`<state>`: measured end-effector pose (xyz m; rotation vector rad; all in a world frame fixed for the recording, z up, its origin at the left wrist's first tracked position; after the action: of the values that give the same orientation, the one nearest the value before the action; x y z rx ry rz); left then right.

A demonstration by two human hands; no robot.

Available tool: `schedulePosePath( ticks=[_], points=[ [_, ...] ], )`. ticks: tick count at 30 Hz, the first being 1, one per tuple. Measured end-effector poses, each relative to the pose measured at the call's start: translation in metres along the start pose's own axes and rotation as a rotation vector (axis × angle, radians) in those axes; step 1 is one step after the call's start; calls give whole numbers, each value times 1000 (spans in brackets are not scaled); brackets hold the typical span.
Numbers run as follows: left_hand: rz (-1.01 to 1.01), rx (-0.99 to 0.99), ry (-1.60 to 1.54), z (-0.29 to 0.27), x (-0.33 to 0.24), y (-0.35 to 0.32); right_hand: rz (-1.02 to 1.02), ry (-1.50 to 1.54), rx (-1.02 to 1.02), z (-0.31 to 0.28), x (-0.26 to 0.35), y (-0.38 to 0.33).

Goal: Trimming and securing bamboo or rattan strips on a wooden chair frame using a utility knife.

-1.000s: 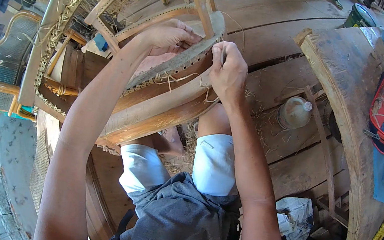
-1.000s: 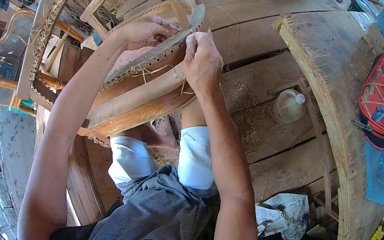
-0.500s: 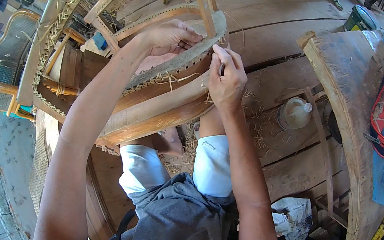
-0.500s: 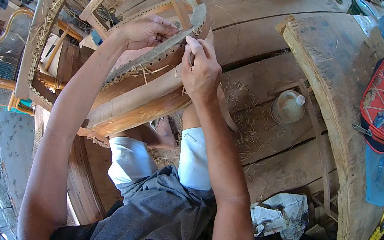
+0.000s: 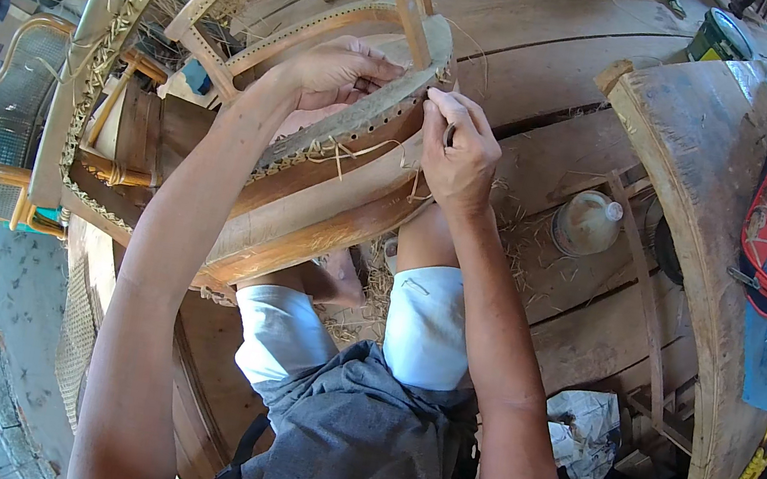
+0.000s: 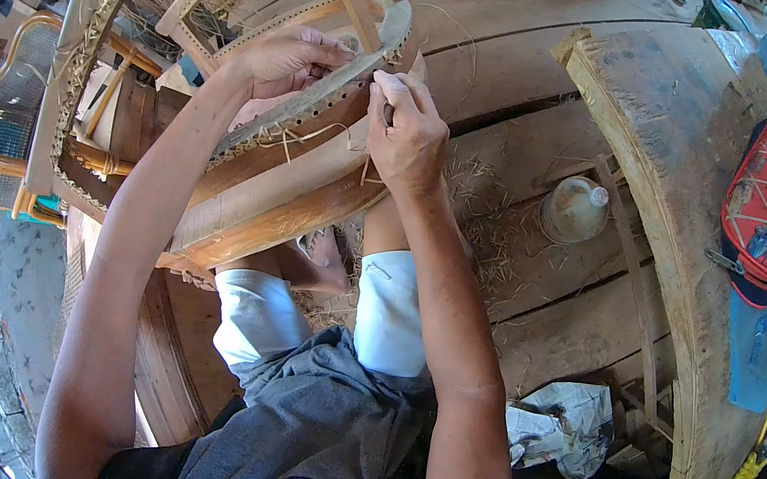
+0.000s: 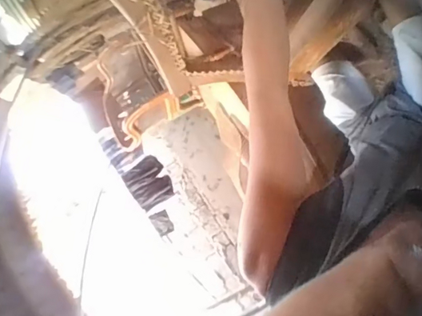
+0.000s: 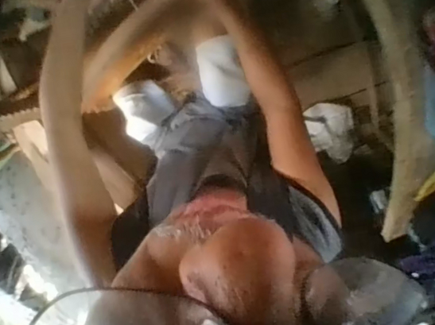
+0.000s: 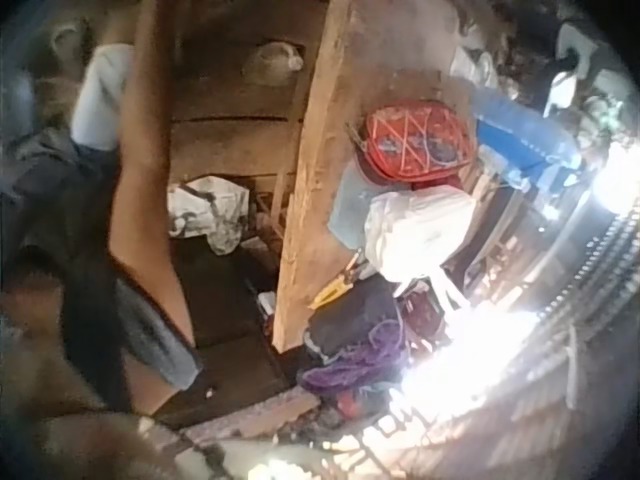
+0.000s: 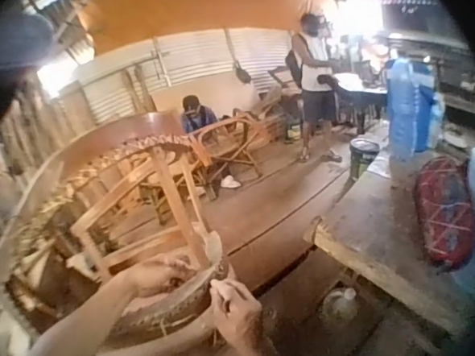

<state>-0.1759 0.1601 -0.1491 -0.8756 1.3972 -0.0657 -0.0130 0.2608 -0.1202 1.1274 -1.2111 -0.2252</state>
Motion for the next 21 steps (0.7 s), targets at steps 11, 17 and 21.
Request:
schedulePosePath(
  ticks=[11, 17, 21],
  points=[
    [53, 8, 2, 0, 8, 11, -31, -82, 103, 0, 4, -4],
    [28, -147, 389, -16, 0, 16, 519, 125, 57, -6, -75, -15],
    [-181, -359, 967, -51, 15, -2, 491, 244, 189, 9, -50, 8]
  ],
)
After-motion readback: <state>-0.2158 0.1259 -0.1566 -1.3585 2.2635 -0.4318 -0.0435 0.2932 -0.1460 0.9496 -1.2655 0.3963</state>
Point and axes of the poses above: each hand's wrist, its own y-axis towards the middle knuckle, its own z-axis out of the palm, x = y × z, the point moved 10 cm from there along y, towards the middle knuckle, and after that the axes turned 4 degrees about -z, right-handed, at the moved point
